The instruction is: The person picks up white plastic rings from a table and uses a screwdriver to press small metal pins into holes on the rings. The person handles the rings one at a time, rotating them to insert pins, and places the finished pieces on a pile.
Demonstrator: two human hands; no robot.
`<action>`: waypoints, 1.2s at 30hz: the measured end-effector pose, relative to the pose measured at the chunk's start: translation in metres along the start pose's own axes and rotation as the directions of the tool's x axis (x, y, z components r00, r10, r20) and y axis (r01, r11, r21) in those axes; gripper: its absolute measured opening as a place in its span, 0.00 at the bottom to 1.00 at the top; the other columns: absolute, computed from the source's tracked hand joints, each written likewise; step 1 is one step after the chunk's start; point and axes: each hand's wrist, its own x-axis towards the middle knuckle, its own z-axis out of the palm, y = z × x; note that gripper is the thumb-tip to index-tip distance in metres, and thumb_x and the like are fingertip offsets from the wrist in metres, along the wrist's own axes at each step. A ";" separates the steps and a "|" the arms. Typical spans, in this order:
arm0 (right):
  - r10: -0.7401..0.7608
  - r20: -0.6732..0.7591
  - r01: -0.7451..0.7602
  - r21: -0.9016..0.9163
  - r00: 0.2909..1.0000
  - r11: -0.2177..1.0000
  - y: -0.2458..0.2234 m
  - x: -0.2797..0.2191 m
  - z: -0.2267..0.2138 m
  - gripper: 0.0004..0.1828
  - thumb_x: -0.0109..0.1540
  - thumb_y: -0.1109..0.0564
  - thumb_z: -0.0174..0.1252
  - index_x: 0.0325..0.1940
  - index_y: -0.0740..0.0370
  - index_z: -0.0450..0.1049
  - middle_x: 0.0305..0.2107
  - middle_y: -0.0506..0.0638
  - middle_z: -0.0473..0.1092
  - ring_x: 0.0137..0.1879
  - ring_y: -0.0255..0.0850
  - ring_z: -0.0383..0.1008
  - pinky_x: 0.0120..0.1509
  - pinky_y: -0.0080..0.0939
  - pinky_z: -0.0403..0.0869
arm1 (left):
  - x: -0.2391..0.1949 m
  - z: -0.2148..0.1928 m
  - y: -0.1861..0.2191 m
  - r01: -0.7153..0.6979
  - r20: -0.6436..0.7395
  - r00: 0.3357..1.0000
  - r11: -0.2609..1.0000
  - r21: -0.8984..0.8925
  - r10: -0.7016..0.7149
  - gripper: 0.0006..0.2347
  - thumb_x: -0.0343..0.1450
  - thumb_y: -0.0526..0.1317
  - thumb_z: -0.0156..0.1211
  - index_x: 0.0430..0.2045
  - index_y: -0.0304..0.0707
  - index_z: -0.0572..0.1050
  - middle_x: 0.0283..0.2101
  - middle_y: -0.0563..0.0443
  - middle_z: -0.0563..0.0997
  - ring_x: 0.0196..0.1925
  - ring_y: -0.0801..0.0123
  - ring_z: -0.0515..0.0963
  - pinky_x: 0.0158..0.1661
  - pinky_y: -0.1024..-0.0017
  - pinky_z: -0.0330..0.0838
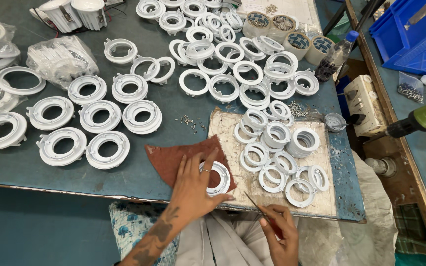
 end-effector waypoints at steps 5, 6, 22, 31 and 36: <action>-0.114 -0.052 0.103 -0.184 0.992 0.977 -0.025 0.005 0.010 0.14 0.59 0.65 0.63 0.50 0.64 0.82 0.39 0.51 0.73 0.40 0.35 0.77 0.42 0.33 0.76 | 0.002 -0.001 -0.006 -0.080 0.043 0.995 0.990 -0.118 0.085 0.42 0.57 0.41 0.74 0.67 0.37 0.57 0.61 0.37 0.69 0.68 0.45 0.65 0.71 0.47 0.47; -0.144 -0.045 0.132 -0.212 0.989 0.968 -0.028 0.007 0.011 0.14 0.59 0.65 0.63 0.50 0.64 0.81 0.39 0.51 0.74 0.40 0.36 0.78 0.43 0.33 0.77 | 0.004 -0.005 -0.011 -0.089 0.122 0.987 0.985 -0.150 0.107 0.42 0.57 0.39 0.73 0.68 0.39 0.58 0.62 0.39 0.69 0.69 0.47 0.65 0.73 0.48 0.46; -0.329 0.074 0.332 -0.382 0.941 0.862 -0.039 0.006 0.025 0.16 0.59 0.68 0.61 0.51 0.63 0.80 0.38 0.54 0.73 0.38 0.45 0.76 0.40 0.41 0.73 | -0.012 0.006 -0.025 0.033 -0.016 0.999 0.943 -0.330 -0.041 0.39 0.55 0.41 0.78 0.63 0.39 0.65 0.68 0.40 0.68 0.70 0.50 0.67 0.64 0.60 0.63; -0.321 0.084 0.328 -0.381 0.943 0.865 -0.039 0.006 0.028 0.16 0.59 0.68 0.61 0.51 0.63 0.80 0.38 0.54 0.73 0.38 0.44 0.75 0.40 0.41 0.73 | -0.013 0.011 -0.028 0.043 -0.044 0.997 0.922 -0.385 -0.065 0.41 0.54 0.38 0.79 0.64 0.38 0.64 0.67 0.41 0.70 0.69 0.51 0.70 0.64 0.60 0.65; -0.355 0.084 0.354 -0.440 0.931 0.825 -0.033 0.004 0.031 0.19 0.57 0.69 0.61 0.51 0.62 0.79 0.38 0.54 0.73 0.38 0.46 0.75 0.41 0.41 0.73 | -0.013 0.009 -0.025 0.031 -0.068 0.996 0.924 -0.382 -0.061 0.41 0.53 0.38 0.79 0.64 0.38 0.64 0.66 0.41 0.71 0.67 0.50 0.72 0.63 0.60 0.67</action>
